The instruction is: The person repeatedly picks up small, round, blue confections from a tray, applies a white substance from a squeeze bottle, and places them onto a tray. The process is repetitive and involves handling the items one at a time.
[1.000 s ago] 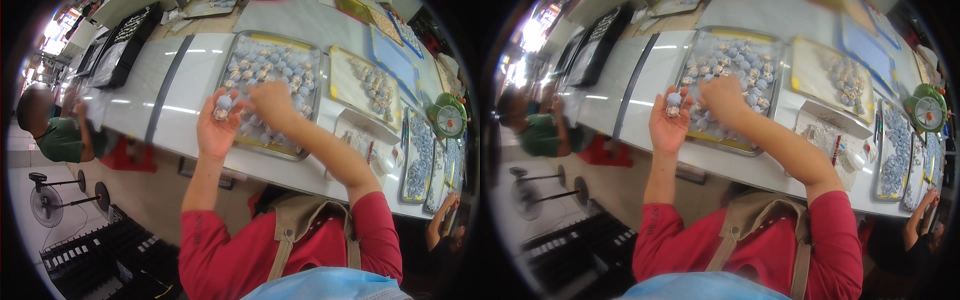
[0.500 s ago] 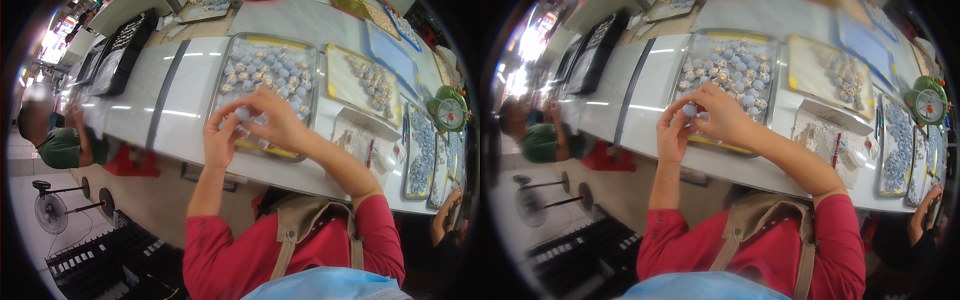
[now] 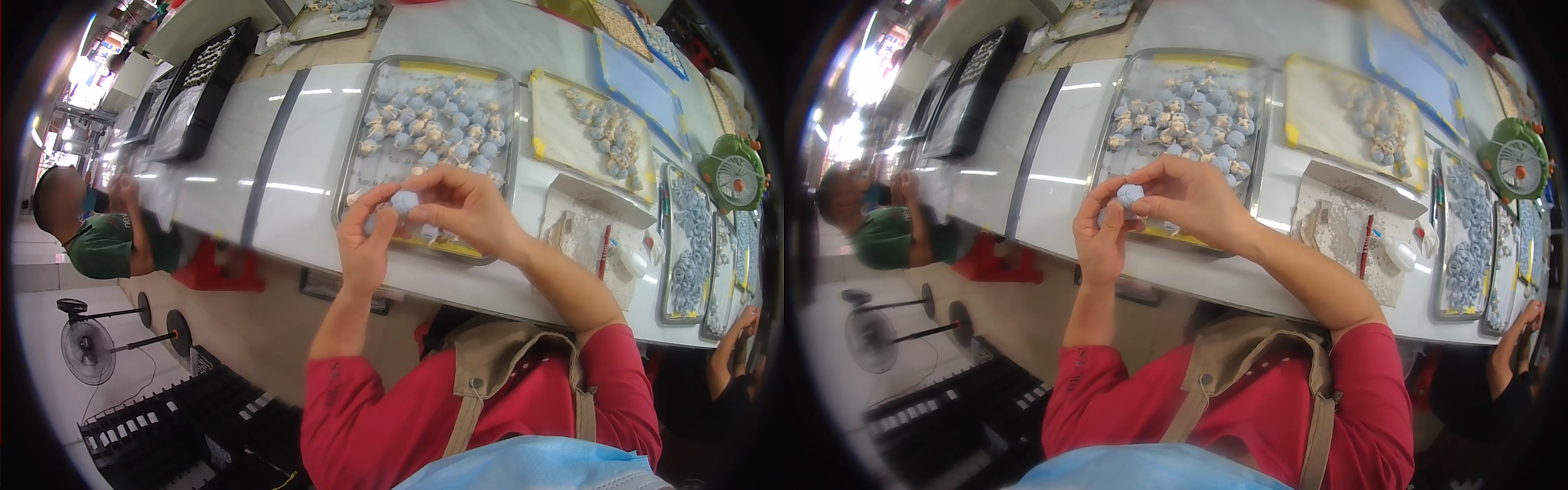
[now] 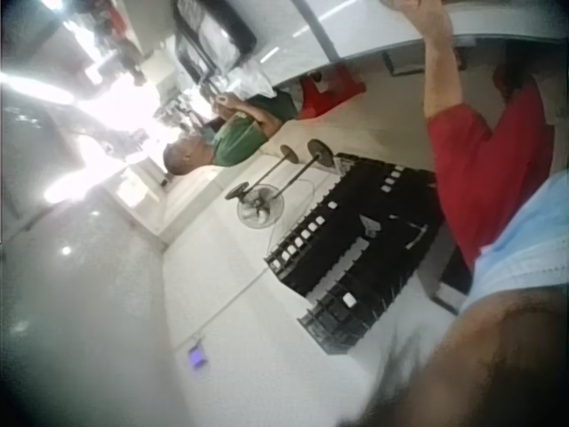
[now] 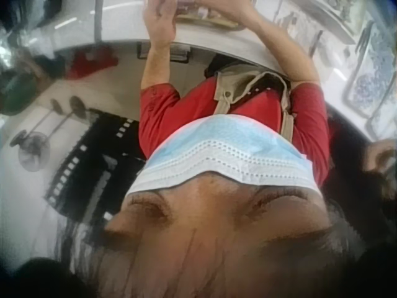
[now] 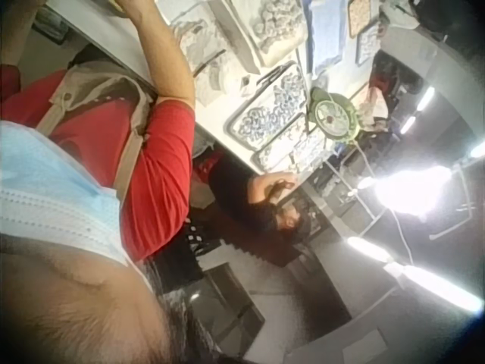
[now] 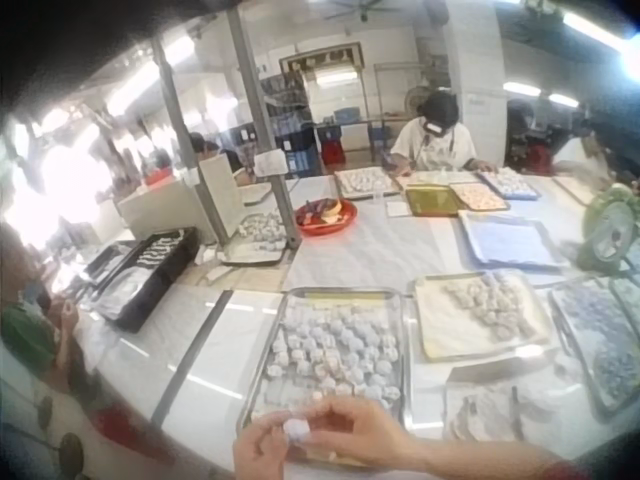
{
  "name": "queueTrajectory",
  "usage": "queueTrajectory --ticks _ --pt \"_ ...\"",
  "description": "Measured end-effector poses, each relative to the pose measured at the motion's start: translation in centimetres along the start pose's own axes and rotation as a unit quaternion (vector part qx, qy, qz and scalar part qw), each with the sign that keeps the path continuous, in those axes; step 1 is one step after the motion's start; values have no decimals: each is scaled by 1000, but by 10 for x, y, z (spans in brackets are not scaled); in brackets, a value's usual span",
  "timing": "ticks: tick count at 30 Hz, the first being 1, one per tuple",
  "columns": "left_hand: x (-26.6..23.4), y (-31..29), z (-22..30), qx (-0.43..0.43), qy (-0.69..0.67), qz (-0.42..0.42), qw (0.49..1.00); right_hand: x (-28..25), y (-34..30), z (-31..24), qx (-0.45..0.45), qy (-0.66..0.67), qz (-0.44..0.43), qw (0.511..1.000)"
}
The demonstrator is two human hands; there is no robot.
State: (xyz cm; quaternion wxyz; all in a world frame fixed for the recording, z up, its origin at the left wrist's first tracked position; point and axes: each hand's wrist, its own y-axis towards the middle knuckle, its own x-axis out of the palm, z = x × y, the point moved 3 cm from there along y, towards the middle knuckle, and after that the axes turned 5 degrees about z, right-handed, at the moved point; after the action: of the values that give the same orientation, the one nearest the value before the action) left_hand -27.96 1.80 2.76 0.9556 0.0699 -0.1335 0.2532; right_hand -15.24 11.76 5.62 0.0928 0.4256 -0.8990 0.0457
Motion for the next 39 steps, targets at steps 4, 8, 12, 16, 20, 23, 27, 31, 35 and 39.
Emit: queueTrajectory --ticks 4,8,12,16,20,23,27,31,35,39 --pt "6 -3 3 25 64 -2 998 1 -2 4 1 11 18 1000" --pt "-2 11 3 23 129 21 991 -1 -6 3 -17 -101 73 992" --pt "-11 55 3 188 419 49 887 -16 -33 -2 -112 -208 102 966" --pt "-11 70 -16 212 555 -35 804 -37 -75 -10 -193 -264 108 939" --pt "7 68 -10 277 635 -40 720 -74 -133 -16 -209 -321 163 909" --pt "41 75 -2 289 590 -47 753 -108 -183 -21 -190 -379 283 860" --pt "136 79 -6 260 444 -185 837 -151 -242 -12 -151 -376 436 803" --pt "241 92 -55 314 389 -309 809 -177 -280 4 -152 -375 501 765" --pt "334 97 -97 360 396 -343 772 -184 -303 14 -166 -381 532 738" --pt "366 100 -133 333 501 -362 712 -194 -320 27 -167 -346 545 745"
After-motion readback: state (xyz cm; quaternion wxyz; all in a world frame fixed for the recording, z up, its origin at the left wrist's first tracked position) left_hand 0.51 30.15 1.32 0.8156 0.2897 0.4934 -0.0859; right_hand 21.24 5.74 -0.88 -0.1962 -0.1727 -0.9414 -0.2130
